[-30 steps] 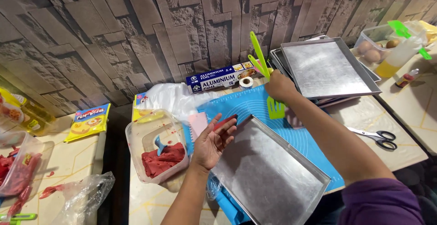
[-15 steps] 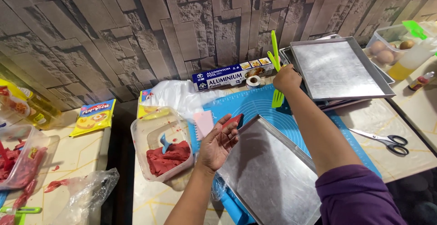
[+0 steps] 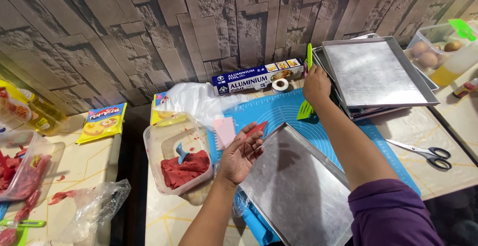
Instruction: Filling a piping bag with red dough and organizing baking trays on a production table.
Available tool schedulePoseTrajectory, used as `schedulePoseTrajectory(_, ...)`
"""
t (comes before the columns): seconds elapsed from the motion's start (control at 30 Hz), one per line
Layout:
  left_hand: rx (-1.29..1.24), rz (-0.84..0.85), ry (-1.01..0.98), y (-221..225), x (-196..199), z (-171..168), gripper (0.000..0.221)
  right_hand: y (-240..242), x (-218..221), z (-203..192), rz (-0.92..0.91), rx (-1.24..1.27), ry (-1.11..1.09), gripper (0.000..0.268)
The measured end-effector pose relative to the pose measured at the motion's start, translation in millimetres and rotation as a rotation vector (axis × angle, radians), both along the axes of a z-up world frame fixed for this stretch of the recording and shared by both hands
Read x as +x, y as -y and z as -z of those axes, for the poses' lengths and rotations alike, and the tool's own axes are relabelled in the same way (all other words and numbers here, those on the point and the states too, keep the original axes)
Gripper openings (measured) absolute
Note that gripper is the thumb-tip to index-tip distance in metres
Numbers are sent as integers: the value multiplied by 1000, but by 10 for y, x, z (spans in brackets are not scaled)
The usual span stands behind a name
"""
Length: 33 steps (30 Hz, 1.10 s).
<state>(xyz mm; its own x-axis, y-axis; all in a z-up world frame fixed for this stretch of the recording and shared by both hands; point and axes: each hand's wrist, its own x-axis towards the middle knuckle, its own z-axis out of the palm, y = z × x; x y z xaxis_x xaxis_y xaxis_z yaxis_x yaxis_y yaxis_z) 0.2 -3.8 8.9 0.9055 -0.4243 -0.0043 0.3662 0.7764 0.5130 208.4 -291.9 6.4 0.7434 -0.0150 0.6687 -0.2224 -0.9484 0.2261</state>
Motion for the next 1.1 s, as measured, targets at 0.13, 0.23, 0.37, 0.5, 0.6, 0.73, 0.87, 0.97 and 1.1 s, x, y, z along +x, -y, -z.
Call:
schedulePoseTrajectory(0.13,18,-8,15,13,-11,-21,54,13,21,35,33,88,-282,48)
schedulePoseTrajectory(0.23,21,-7,19,18,-18,-26,54,-3,102,52,112,107,-485,54)
schedulePoseTrajectory(0.37,26,-7,15,18,-15,-31,54,103,369,152,78,47,-565,47)
schedulePoseTrajectory(0.5,15,-7,13,7,-19,-43,53,111,495,51,51,70,-684,44)
schedulePoseTrajectory(0.6,4,-7,6,8,-20,-45,53,96,468,119,56,108,-731,52)
schedulePoseTrajectory(0.73,0,-6,8,2,-13,-30,54,41,307,19,10,59,-715,55)
schedulePoseTrajectory(0.87,8,-3,13,0,-8,-30,54,-126,-97,-390,-23,170,-680,68)
schedulePoseTrajectory(0.97,1,-5,12,2,1,-11,54,-303,-776,-672,-132,162,-656,79)
schedulePoseTrajectory(1.1,-7,4,22,22,18,51,54,-49,-1088,-110,-302,75,-533,76)
